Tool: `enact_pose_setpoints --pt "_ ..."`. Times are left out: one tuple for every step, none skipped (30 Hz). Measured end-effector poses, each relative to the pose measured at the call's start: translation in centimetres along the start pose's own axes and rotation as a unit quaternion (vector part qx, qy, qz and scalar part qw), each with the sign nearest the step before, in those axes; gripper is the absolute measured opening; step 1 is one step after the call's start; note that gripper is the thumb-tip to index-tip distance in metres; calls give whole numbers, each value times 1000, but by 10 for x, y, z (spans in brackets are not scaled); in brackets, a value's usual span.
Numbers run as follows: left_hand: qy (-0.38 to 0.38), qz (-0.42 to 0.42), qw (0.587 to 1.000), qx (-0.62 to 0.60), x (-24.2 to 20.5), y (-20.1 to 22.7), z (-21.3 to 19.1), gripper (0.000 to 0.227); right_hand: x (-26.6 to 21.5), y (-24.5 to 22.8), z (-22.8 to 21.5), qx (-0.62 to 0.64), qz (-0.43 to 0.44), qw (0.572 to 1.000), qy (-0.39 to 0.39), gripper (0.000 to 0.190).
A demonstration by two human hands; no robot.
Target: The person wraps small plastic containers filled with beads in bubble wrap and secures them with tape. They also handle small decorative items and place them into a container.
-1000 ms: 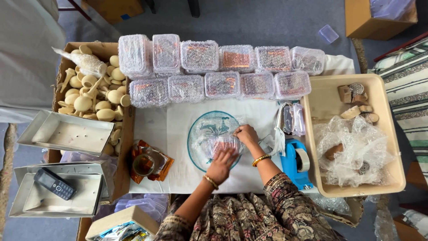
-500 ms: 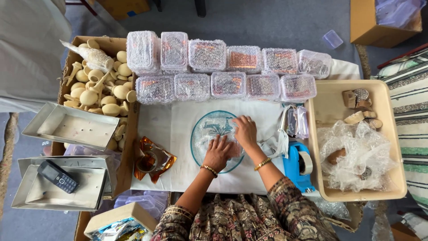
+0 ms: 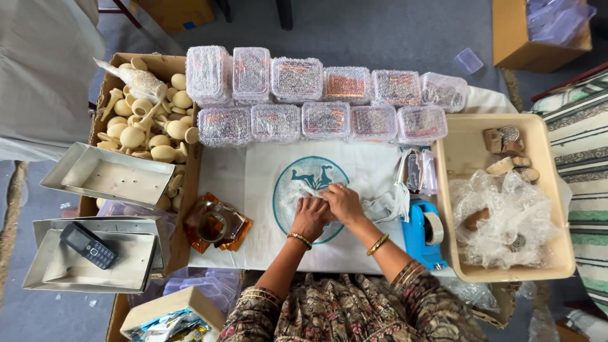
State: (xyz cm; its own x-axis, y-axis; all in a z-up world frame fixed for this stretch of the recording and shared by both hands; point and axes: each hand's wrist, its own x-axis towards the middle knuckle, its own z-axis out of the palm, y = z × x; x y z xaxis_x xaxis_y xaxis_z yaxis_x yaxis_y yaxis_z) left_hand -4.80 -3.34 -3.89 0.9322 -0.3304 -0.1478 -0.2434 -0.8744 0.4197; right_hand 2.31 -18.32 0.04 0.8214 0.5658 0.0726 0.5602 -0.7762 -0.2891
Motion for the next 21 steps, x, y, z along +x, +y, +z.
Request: enact_pose_setpoints --pt "17 11 1000 11 -1 -2 3 63 -5 -7 -3 32 -2 998 56 7" --pt "35 22 999 23 -2 -3 6 61 -10 -14 -6 64 -4 992 113 5" --pt "34 25 999 24 -3 -5 8 61 -12 -18 -7 64 -2 991 115 5" --pt "39 36 998 36 -4 -6 10 58 -14 -22 -8 77 14 988 136 8" --pt "45 47 997 46 -3 -6 12 55 -17 -25 -9 90 29 983 156 12" --pt "45 50 997 46 -3 -7 12 55 -18 -25 -9 88 31 983 158 12" --pt "61 56 996 43 -3 -8 12 54 -19 -26 -10 102 43 980 164 12" --pt "76 63 994 39 -4 -9 12 53 -20 -27 -9 116 56 977 170 13" --pt "76 64 994 39 -2 -11 16 53 -22 -26 -8 116 57 977 171 13" --pt "82 54 995 5 0 -14 21 61 -23 -25 -5 117 63 974 182 13" --pt "88 42 995 -30 1 -17 26 69 -24 -25 -3 119 66 972 192 12" --pt "88 42 995 -30 2 -20 31 69 -26 -25 -1 119 66 972 192 12" --pt "112 32 990 -79 1 -22 36 72 -30 -26 1 110 61 976 179 13" --pt "136 22 982 -128 0 -25 41 75 -33 -28 3 101 55 979 166 13" --pt "137 21 982 -127 0 -23 40 75 -34 -28 5 101 54 979 166 13" --pt "153 -7 973 -173 1 -21 38 74 -35 -28 7 89 53 983 152 15" --pt "165 -34 961 -218 -1 -19 38 75 -39 -29 9 78 55 986 138 17" --pt "164 -33 961 -218 -6 -13 24 75 -42 -32 12 78 57 986 137 17" --pt "174 -48 950 -253 -6 -8 10 77 -43 -32 13 57 41 989 131 11" --pt "185 -62 938 -287 -7 -2 -5 79 -43 -31 14 36 25 991 125 6" --pt "183 -61 938 -288 -9 -3 -13 79 -45 -33 13 35 27 991 124 6"
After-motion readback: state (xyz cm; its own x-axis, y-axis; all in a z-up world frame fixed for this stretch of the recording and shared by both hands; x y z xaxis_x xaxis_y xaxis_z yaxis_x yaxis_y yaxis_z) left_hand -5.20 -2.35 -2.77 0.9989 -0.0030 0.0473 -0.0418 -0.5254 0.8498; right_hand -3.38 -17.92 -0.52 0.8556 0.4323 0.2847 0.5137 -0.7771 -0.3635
